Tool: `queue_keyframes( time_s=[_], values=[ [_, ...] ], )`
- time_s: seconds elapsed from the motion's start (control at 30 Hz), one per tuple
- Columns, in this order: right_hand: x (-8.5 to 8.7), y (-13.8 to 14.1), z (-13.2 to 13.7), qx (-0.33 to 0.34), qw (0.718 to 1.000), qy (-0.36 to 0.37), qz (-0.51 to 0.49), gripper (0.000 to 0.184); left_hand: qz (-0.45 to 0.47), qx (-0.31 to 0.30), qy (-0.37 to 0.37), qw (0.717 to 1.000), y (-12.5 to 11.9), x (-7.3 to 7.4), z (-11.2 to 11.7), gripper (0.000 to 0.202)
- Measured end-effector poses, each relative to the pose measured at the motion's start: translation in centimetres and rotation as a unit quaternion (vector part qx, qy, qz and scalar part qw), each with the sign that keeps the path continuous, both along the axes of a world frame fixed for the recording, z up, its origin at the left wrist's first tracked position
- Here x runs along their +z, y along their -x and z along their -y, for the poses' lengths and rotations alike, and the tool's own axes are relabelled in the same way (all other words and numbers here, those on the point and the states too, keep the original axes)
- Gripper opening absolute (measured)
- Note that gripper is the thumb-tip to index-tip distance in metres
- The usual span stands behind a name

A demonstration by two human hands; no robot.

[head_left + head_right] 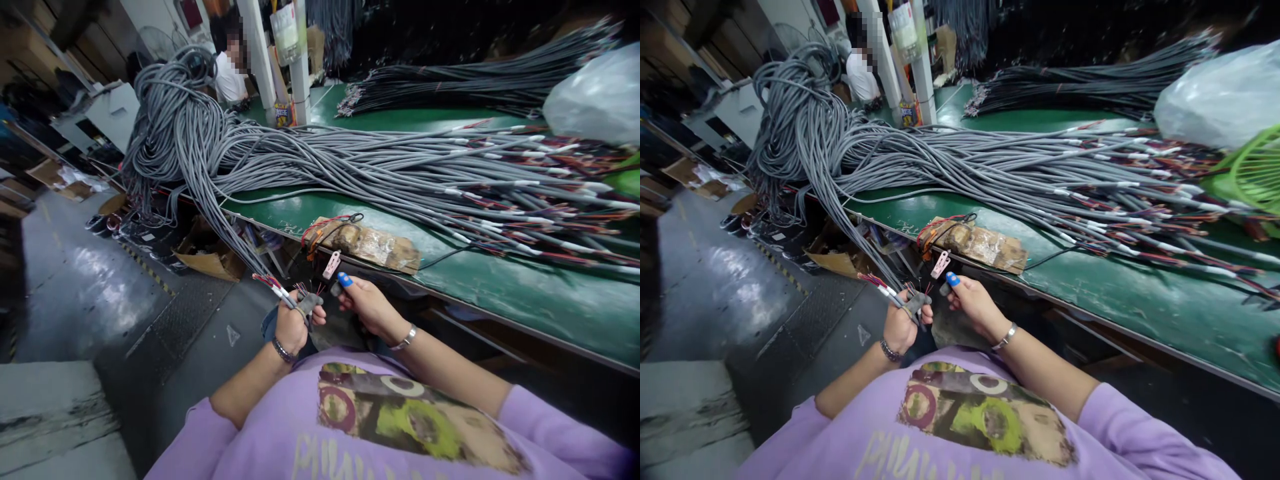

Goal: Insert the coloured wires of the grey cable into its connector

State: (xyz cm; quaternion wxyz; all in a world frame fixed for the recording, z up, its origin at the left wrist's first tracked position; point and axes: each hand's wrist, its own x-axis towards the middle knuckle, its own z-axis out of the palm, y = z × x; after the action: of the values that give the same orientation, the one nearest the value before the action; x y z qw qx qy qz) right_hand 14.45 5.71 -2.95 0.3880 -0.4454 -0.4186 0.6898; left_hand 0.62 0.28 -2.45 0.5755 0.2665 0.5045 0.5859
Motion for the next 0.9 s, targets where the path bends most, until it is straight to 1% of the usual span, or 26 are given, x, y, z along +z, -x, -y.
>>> queue_keyframes(
  time_s=[0.13, 0.2, 0.3, 0.37, 0.4, 0.47, 0.5, 0.57, 0.63, 0.67, 0.7, 0.77, 0.83, 0.9],
  values=[
    [-0.6, -0.2, 0.2, 0.046, 0.996, 0.035, -0.062, 0.041, 0.011, 0.017, -0.010, 1.000, 0.1, 0.4, -0.2, 0.028],
    [-0.6, -0.1, -0.1, 0.042, 0.993, 0.056, -0.093, 0.038, 0.015, 0.019, -0.011, 1.000, 0.1, 0.7, -0.3, 0.027],
    [-0.1, -0.1, -1.3, 0.023, 0.984, 0.107, -0.139, 0.037, 0.023, 0.010, -0.011, 1.000, 0.1, 1.1, -0.6, 0.026],
    [0.5, 0.1, -2.3, 0.042, 0.978, 0.125, -0.160, 0.037, 0.021, -0.002, -0.014, 1.000, 0.1, 1.3, -1.0, 0.027],
    [0.9, 0.2, -2.7, 0.054, 0.977, 0.120, -0.166, 0.037, 0.019, -0.008, -0.015, 1.000, 0.1, 1.4, -1.2, 0.027],
    [1.4, 0.3, -3.1, 0.060, 0.982, 0.081, -0.161, 0.036, 0.014, -0.019, -0.016, 1.000, 0.0, 1.5, -1.6, 0.027],
    [1.5, 0.4, -3.2, 0.049, 0.986, 0.052, -0.148, 0.035, 0.013, -0.024, -0.017, 0.999, 0.0, 1.6, -1.7, 0.027],
    [1.5, 0.6, -3.1, 0.005, 0.995, -0.013, -0.101, 0.037, 0.012, -0.035, -0.017, 0.999, 0.0, 1.7, -2.0, 0.026],
    [1.3, 0.7, -2.8, -0.042, 0.995, -0.070, -0.054, 0.042, 0.009, -0.050, -0.015, 0.999, -0.1, 1.7, -2.1, 0.026],
    [1.2, 0.8, -2.7, -0.055, 0.994, -0.086, -0.044, 0.045, 0.006, -0.058, -0.014, 0.998, -0.1, 1.7, -2.1, 0.026],
    [1.0, 0.9, -2.7, -0.056, 0.994, -0.086, -0.049, 0.048, 0.003, -0.065, -0.013, 0.998, -0.2, 1.7, -2.1, 0.026],
    [0.9, 1.0, -2.7, -0.022, 0.994, -0.039, -0.104, 0.049, 0.000, -0.076, -0.012, 0.997, -0.3, 1.7, -2.1, 0.027],
    [0.9, 1.2, -2.9, 0.022, 0.982, 0.036, -0.185, 0.047, -0.001, -0.077, -0.011, 0.997, -0.5, 1.7, -2.1, 0.027],
    [0.9, 1.5, -3.2, 0.027, 0.966, 0.091, -0.239, 0.042, 0.000, -0.071, -0.008, 0.997, -0.6, 1.6, -2.1, 0.028]
  ],
)
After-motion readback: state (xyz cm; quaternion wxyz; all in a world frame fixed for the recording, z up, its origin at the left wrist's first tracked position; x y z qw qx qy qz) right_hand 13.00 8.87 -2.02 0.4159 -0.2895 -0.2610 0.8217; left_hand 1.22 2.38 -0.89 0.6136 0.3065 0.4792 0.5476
